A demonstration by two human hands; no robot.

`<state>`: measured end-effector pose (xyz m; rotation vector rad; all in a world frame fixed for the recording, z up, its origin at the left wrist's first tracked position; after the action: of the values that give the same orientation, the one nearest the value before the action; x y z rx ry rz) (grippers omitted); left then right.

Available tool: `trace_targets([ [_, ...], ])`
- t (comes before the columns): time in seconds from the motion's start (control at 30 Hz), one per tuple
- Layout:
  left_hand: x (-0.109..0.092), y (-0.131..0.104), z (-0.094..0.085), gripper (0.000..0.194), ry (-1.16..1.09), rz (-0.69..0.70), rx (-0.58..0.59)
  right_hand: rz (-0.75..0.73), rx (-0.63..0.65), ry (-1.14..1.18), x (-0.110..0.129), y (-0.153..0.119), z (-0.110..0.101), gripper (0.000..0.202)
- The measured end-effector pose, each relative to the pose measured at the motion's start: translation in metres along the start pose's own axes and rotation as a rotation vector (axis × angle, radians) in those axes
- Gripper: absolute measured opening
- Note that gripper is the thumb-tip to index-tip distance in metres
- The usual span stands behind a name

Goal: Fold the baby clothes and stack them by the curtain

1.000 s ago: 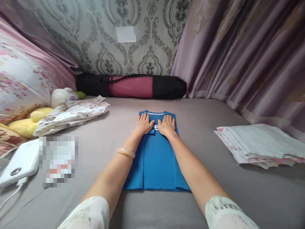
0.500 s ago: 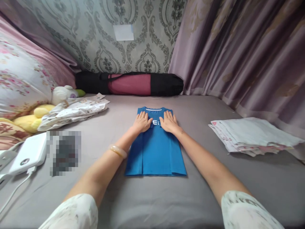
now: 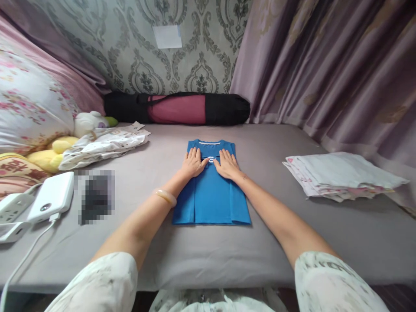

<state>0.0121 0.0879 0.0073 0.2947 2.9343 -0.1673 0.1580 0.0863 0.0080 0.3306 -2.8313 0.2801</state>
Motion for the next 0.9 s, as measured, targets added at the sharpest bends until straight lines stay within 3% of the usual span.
trace_targets([
  [0.1,0.001,-0.022,-0.014,0.071,0.003,0.014,-0.041,-0.078,-0.017,0.061,-0.001,-0.021,-0.009,0.067],
  [0.2,0.005,-0.054,-0.030,0.063,-0.002,0.136,-0.066,-0.224,-0.069,0.069,0.002,-0.062,-0.019,0.058],
  [0.3,0.009,-0.093,-0.036,0.054,-0.109,0.302,0.044,-0.350,-0.073,0.095,0.005,-0.111,-0.025,0.043],
  [0.5,0.006,-0.162,-0.034,0.048,-0.259,0.409,0.260,-0.437,0.011,0.095,0.010,-0.179,-0.019,0.030],
  [0.6,-0.001,-0.181,-0.029,0.050,-0.201,0.483,0.312,-0.489,0.043,0.043,0.016,-0.196,-0.013,0.030],
  [0.7,-0.006,-0.187,-0.027,0.050,-0.119,0.551,0.293,-0.518,0.050,-0.018,0.019,-0.205,-0.011,0.040],
  [0.9,-0.021,-0.195,-0.029,0.026,0.100,0.571,0.269,-0.559,0.042,-0.101,0.021,-0.207,-0.011,0.039],
])
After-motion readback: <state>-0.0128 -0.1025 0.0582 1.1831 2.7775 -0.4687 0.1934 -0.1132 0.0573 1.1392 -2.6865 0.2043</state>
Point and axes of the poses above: each hand's wrist, its own y-axis towards the middle knuckle, its own z-axis out of the palm, x = y × z, the point moved 7 cm from there along y, towards the middle knuckle, and after that the axes turned 11 degrees about x, right-handed, at the moved point
